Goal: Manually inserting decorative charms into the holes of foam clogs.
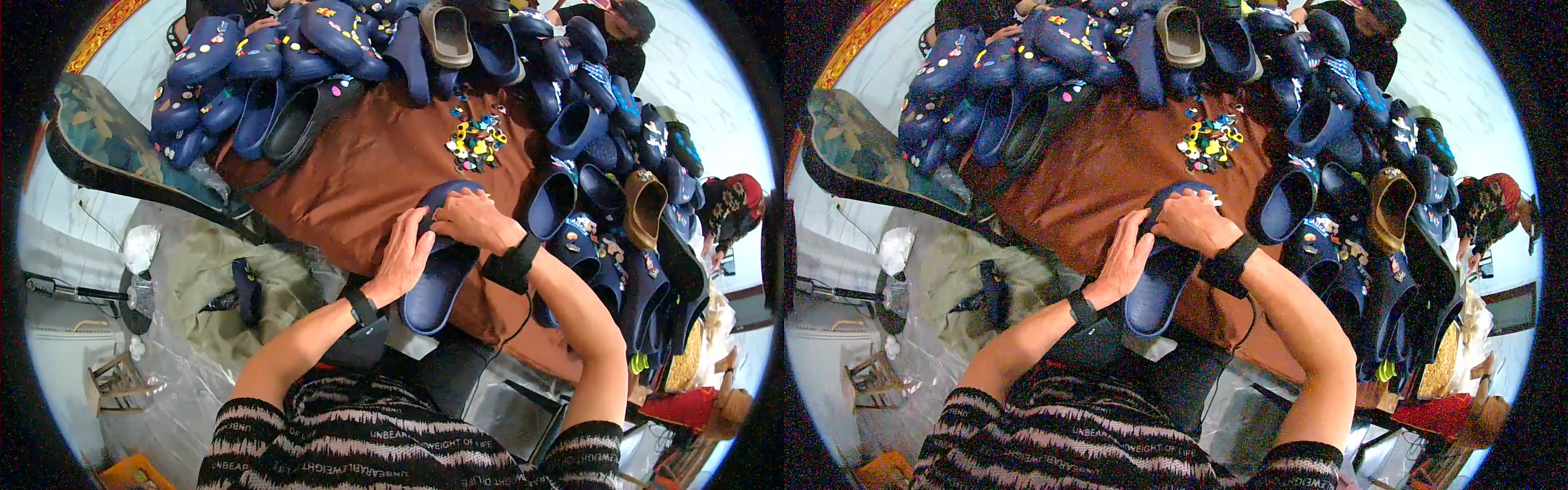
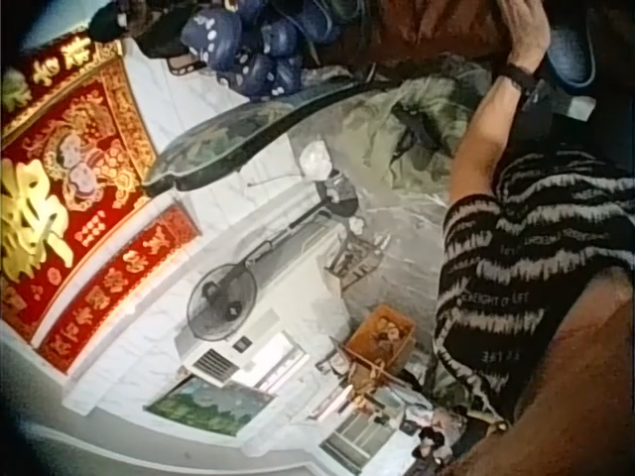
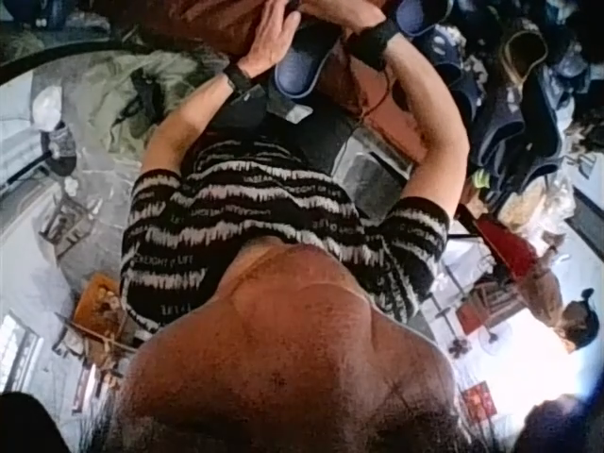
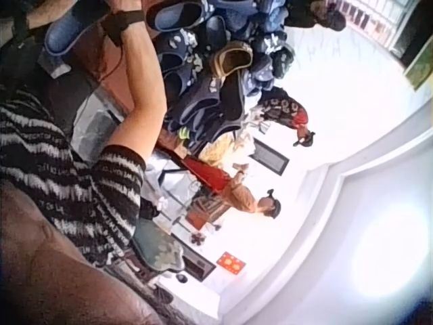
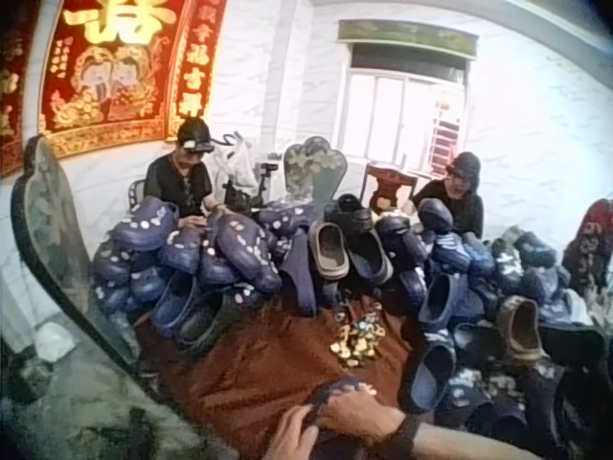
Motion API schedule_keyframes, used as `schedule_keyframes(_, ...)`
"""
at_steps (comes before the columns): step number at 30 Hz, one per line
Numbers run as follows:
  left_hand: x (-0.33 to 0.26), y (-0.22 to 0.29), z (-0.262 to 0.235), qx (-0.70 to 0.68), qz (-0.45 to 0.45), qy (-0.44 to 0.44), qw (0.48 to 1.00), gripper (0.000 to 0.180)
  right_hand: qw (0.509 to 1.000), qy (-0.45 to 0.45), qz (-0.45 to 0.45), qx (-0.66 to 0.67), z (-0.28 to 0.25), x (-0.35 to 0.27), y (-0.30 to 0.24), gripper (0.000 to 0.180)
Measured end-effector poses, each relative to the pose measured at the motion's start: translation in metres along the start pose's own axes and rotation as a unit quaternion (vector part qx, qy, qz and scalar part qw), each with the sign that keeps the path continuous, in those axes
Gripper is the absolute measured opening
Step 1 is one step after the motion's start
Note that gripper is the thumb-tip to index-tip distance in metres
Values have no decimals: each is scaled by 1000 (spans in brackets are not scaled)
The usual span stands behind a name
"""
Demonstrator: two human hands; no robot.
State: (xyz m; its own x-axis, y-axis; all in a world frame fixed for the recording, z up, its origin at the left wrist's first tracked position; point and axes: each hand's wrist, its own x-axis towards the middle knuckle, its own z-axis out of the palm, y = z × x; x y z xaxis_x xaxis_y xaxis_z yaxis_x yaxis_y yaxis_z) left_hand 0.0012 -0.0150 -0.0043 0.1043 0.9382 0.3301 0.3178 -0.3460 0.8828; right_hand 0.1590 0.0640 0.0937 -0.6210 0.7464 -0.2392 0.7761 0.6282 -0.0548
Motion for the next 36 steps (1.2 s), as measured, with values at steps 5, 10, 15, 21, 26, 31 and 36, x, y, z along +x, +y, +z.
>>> schedule_keyframes(5,0,-1,1,10,-9,-14,1000,49,998,42,-17,42,3,-5,10,30)
schedule_keyframes(10,0,-1,-3,19,4,-16,1000,48,956,125,-50,261,-1,8,63,24)
schedule_keyframes(15,2,2,0,14,-6,-13,1000,49,961,164,99,201,17,33,130,23)
schedule_keyframes(21,1,1,-1,9,8,5,1000,50,950,176,102,238,37,61,138,24)
schedule_keyframes(26,3,3,0,3,2,-6,1000,48,962,164,11,216,50,67,154,22)
schedule_keyframes(31,2,5,-4,11,-10,-18,1000,48,941,111,-15,320,47,75,139,23)
schedule_keyframes(36,2,1,-1,15,1,-8,1000,47,973,65,47,218,35,74,128,27)
